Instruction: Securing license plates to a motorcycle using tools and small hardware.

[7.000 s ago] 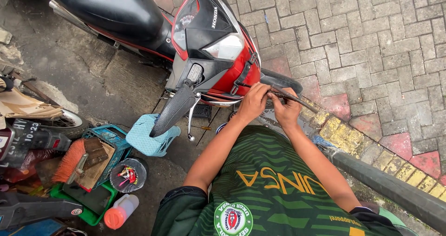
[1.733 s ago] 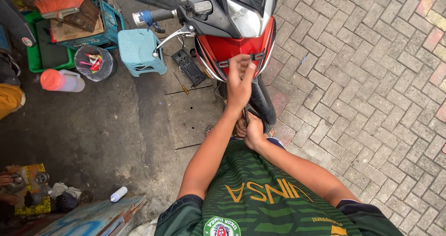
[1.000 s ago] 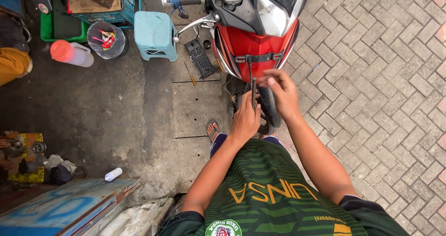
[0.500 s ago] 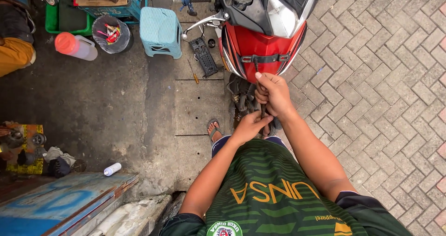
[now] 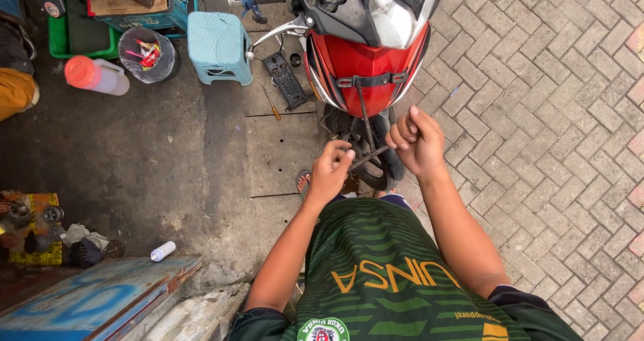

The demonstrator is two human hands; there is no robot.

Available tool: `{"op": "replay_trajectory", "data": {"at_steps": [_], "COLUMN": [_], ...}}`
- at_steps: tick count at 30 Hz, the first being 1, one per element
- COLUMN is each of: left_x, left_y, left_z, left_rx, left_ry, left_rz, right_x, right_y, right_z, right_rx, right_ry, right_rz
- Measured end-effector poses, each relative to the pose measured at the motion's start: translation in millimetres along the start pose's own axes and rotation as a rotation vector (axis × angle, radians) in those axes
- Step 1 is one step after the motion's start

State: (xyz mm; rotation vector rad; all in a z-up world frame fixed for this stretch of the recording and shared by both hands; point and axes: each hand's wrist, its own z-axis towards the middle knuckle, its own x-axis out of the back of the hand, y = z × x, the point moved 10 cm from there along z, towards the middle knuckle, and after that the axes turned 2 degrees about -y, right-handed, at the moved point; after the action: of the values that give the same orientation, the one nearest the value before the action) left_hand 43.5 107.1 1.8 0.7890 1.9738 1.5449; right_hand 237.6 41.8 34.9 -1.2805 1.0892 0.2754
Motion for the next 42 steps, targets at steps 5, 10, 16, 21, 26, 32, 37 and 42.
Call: {"op": "replay_trajectory", "data": {"at_steps": [5,10,16,21,26,32,37,42], "left_x": [10,16,25,30,30,33,36,37], "left_y": [-7,-19,-8,17,27,36,41,47], "left_z": [15,20,21,20,22,25,28,27], "left_rx": [-0.063,-0.138,-0.261,-0.396,-0.439,-0.48,-0.508,-0.543], "left_ry": [0.243,0.38,0.472,0.564,0.555,0.548,0.558,0.572], "left_rz": [-0.047,-0.191,-0.229,-0.203,-0.18,-0.154,-0.165,-0.147], "right_x": [20,51,63,57,61,68,70,71], "right_y": [5,1,-12,-16,-8,1,8,15], "right_z": [-19,-35,-42,-52,-56,-60,-63,-65], "right_rx": [0.059,0.167,0.256,0.207,0.224,0.269,0.307,0.318], "right_ry": [0.101,0.269,0.302,0.368,0.339,0.341,0.315,0.275], "right_rz": [0.056,-0.125,-0.738,-1.002,-0.956,-0.84,-0.77,-0.683]}}
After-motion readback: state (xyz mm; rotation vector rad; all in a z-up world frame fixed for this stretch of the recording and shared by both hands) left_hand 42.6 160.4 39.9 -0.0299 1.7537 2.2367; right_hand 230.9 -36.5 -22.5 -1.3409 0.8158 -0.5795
